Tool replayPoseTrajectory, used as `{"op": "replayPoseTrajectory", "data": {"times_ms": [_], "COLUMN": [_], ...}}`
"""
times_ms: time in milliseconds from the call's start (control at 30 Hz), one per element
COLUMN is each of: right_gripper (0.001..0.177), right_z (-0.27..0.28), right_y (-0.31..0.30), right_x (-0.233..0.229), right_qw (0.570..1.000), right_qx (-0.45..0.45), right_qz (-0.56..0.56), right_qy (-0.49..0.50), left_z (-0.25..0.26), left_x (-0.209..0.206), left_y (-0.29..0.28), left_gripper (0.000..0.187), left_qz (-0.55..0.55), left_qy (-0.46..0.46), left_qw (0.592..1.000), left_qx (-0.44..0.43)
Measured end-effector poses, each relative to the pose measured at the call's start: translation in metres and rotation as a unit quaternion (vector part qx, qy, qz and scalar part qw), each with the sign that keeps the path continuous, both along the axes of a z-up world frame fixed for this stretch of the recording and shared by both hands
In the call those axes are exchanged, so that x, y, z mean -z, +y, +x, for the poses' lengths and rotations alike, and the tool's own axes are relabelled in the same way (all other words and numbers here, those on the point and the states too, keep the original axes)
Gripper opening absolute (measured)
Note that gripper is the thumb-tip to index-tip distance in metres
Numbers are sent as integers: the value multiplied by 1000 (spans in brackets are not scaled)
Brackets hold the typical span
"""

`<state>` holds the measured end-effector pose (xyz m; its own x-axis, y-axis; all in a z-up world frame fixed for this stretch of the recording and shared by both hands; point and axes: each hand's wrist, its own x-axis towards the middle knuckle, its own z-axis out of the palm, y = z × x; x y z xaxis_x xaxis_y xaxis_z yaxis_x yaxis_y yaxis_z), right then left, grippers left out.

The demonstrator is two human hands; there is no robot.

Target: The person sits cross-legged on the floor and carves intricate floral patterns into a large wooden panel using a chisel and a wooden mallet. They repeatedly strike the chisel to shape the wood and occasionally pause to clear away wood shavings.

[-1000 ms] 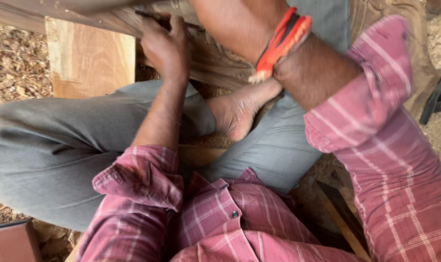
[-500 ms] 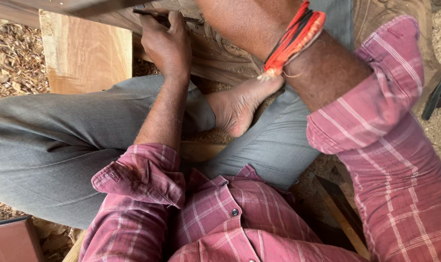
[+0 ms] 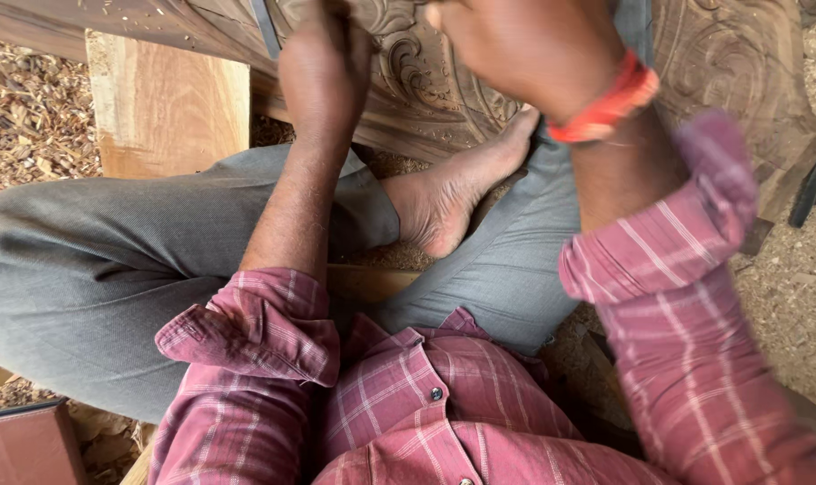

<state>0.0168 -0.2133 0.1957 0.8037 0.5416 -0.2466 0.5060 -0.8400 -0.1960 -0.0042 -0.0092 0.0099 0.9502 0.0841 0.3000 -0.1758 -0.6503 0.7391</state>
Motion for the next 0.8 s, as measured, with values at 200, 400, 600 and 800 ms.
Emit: {"op": "replayPoseTrajectory", "data": {"times_ms": [200,400,600,800], "right_gripper": [41,43,41,35], "right_z": [-61,-101,-90,-83], "right_y": [-34,-51,-54,-58], "right_x": [24,63,85,91], "right_qw": [771,674,677,651], "right_qx": [284,405,388,420], "right_qz": [519,564,586,595], "right_qy": [235,253,217,215], "left_z": [20,21,5,9], "left_x": [-6,16,32,36], "left_y": [10,15,13,9], "left_gripper": [17,14,20,24], "left_qz": [-143,-75,-90,-57], "left_qy": [31,161,-14,96], "left_qw": [989,981,991,985], "left_qx": [14,-71,-96,-131]}}
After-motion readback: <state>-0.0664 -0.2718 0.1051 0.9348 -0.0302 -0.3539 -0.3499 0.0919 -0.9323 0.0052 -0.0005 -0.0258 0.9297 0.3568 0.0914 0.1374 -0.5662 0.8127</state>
